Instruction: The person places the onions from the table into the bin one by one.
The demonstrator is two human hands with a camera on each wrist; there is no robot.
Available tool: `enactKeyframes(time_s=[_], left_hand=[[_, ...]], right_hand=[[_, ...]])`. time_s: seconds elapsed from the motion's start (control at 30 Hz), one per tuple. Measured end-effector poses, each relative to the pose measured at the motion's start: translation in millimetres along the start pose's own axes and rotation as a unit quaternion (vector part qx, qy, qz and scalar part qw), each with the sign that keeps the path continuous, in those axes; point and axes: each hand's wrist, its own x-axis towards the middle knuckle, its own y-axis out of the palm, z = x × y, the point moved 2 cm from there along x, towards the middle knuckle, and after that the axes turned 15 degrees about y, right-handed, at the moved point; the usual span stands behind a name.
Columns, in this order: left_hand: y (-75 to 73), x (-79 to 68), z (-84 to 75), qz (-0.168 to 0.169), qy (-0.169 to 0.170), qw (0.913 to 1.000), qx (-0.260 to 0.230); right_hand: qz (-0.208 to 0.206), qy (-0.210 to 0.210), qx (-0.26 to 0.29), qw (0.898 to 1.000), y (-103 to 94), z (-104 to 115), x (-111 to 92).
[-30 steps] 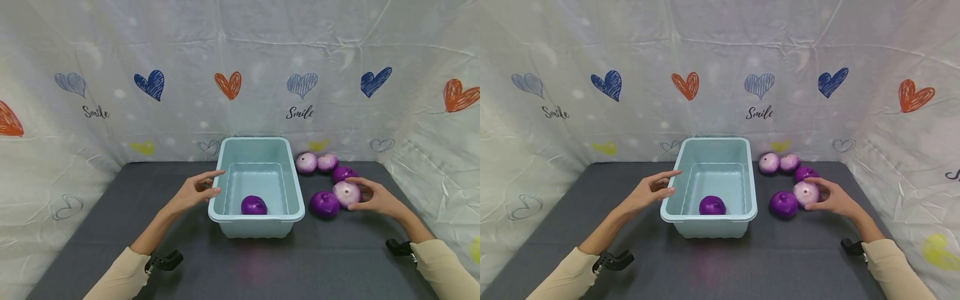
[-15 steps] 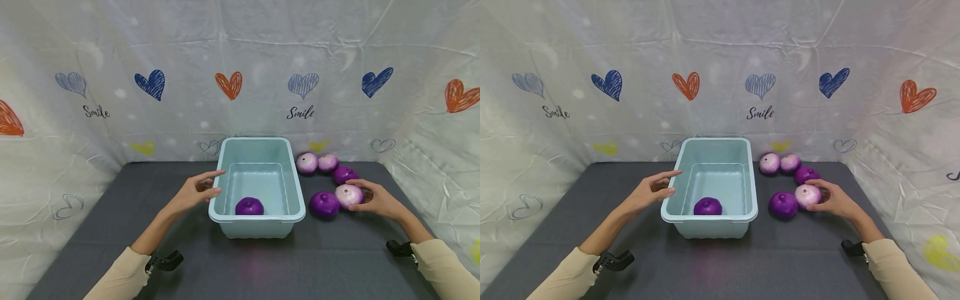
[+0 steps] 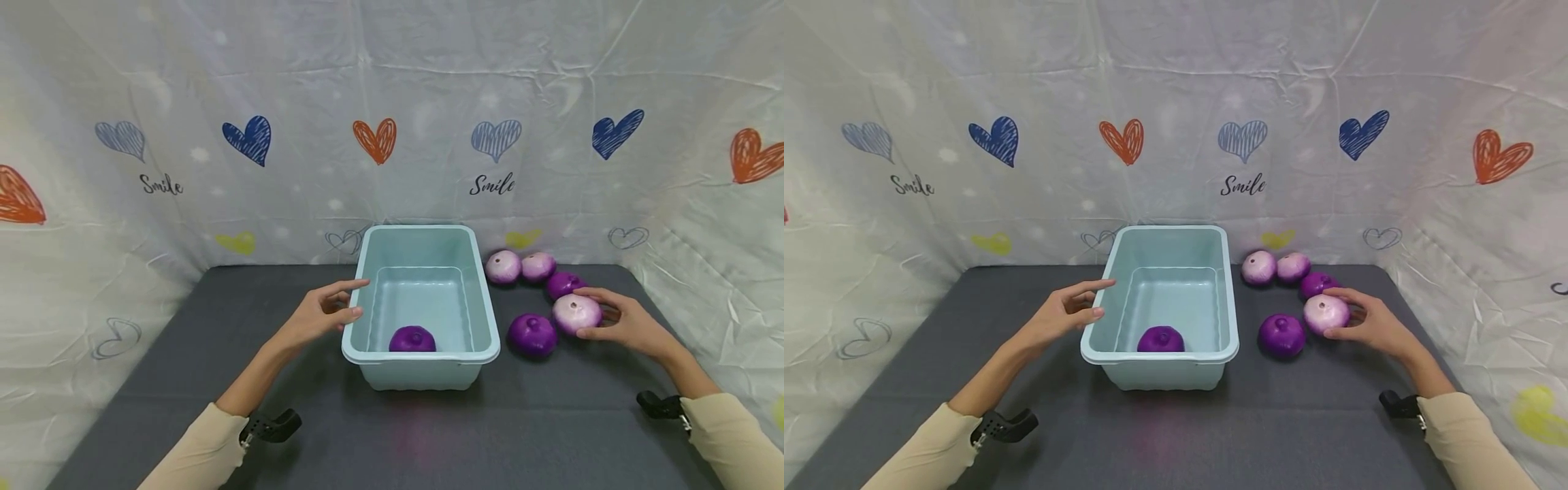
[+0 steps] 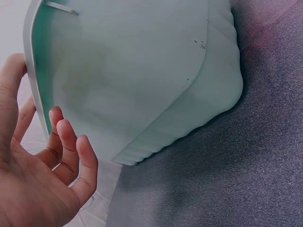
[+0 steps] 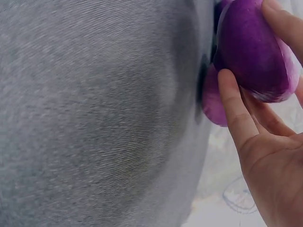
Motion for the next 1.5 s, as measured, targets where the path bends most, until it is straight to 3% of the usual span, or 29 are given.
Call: enactKeyframes(time_s=[0.73, 1.27, 1.5], left_hand=[[-1.0, 2.2, -0.6, -0.004, -0.002, 1.0000, 0.004], [-1.4, 1.0, -0.5, 0.004, -0.014, 0.9999, -0.009], [-3.6, 1.2, -2.9, 0.001, -0.023, 0.9997, -0.007]], right_hand=[[-0.039, 0.046, 0.052, 0.997, -16.4, 30, 4], [-0.023, 0.022, 0.046, 0.998, -13.4, 51, 21], [-0.024, 0.031, 0.058, 0.998, -8.3, 67, 33]])
